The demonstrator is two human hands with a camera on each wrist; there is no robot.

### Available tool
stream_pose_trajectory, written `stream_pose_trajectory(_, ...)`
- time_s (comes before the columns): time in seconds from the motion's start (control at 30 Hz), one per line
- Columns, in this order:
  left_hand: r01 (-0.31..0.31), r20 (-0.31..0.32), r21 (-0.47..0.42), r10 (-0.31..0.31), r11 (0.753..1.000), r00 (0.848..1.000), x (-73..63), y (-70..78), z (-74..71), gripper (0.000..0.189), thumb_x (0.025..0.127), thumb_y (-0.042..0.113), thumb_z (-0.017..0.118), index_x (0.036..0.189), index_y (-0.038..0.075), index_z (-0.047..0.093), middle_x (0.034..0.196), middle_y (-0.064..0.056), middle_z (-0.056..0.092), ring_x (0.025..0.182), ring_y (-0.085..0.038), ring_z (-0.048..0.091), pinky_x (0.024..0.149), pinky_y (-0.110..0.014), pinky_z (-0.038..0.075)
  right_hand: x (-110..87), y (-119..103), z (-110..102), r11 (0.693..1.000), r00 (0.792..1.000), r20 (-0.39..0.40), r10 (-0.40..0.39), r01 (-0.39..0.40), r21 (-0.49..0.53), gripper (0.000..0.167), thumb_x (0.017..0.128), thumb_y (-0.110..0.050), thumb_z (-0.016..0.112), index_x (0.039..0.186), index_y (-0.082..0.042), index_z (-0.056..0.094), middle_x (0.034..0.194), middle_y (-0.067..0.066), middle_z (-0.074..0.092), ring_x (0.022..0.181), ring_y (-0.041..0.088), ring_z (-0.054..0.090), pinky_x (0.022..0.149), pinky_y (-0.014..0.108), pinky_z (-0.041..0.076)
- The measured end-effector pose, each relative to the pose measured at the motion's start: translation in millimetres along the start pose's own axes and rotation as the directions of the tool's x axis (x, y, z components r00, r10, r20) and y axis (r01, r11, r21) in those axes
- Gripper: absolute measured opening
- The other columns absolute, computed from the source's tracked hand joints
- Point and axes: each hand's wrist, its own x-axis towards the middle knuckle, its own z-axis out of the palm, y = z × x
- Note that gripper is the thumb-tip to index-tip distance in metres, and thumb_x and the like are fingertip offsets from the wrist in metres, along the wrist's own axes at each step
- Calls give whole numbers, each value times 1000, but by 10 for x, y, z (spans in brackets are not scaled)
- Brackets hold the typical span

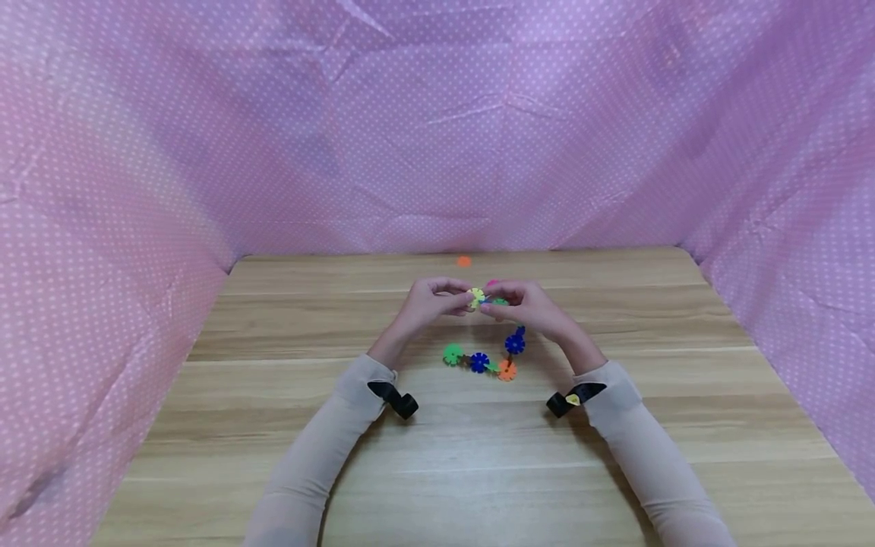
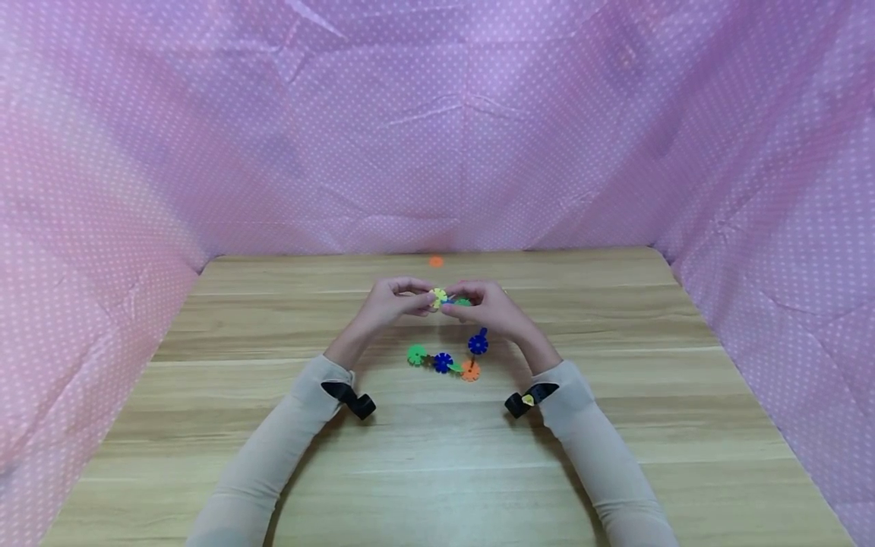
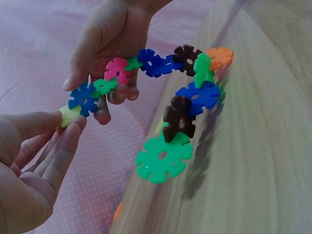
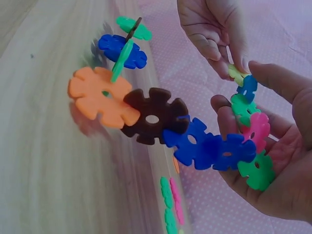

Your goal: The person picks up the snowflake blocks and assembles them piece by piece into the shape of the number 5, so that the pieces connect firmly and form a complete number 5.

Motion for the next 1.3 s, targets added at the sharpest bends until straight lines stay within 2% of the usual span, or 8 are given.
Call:
stream_pose_trajectory(0.2,-4,0,23,4,1000,1000,52,-24,35,28,98,17,70,119,-2,71,111,-22,74,84,-16,75,93,-51,59,16,65,-61,999,1000,3,5,-5,33,35,97,-24,72,127,-7,69,130,15,67,108,40,66,88,48,61)
stream_pose_trajectory(0.37,25,-30,66,-23,998,999,119,-68,0,31,102,20,64,122,-4,68,112,-27,71,100,-35,73,98,-53,57,1,116,-157,994,999,39,20,-24,107,36,99,-17,68,130,0,65,125,18,69,115,46,64,94,55,58)
stream_pose_trajectory(0.53,25,-30,203,-19,979,999,225,-101,-25,28,101,15,65,123,-2,69,107,-19,73,105,-37,69,95,-43,59,-34,154,-301,990,996,63,62,-69,119,36,98,-16,69,130,1,65,115,3,73,113,36,66,97,58,55)
stream_pose_trajectory(0.67,-4,9,338,1,941,1000,344,-117,-8,29,98,14,67,124,-1,69,107,-15,73,96,-29,69,83,-37,61,-66,167,-429,993,993,81,88,-93,66,36,97,-18,71,127,1,66,108,-1,73,109,33,67,95,54,57)
stream_pose_trajectory(0.8,-19,71,420,-12,907,997,486,-144,48,30,97,12,68,125,1,68,107,-16,71,92,-31,69,74,-37,61,-94,195,-548,994,990,97,105,-106,5,35,97,-21,71,127,-2,67,108,2,74,109,33,68,94,51,58)
stream_pose_trajectory(1.07,-81,173,549,-18,832,985,649,-229,290,23,92,11,74,115,6,74,107,-10,74,96,-18,67,81,-24,56,-150,187,-655,995,989,113,97,-95,-21,34,98,-22,71,127,-5,68,115,7,75,115,37,65,96,51,57)
stream_pose_trajectory(1.17,-87,185,615,-36,784,982,651,-244,380,27,90,13,75,117,9,75,107,-6,73,97,-17,65,85,-26,56,-159,183,-666,994,988,108,109,-107,-24,34,97,-24,71,126,-7,69,115,8,75,114,36,65,95,51,57)
stream_pose_trajectory(1.3,-88,173,713,-54,696,983,657,-237,476,35,88,18,77,122,11,74,113,-4,73,101,-17,65,89,-30,56,-173,174,-676,994,988,108,110,-108,-22,34,98,-23,71,127,-5,68,114,9,75,111,35,67,95,49,57)
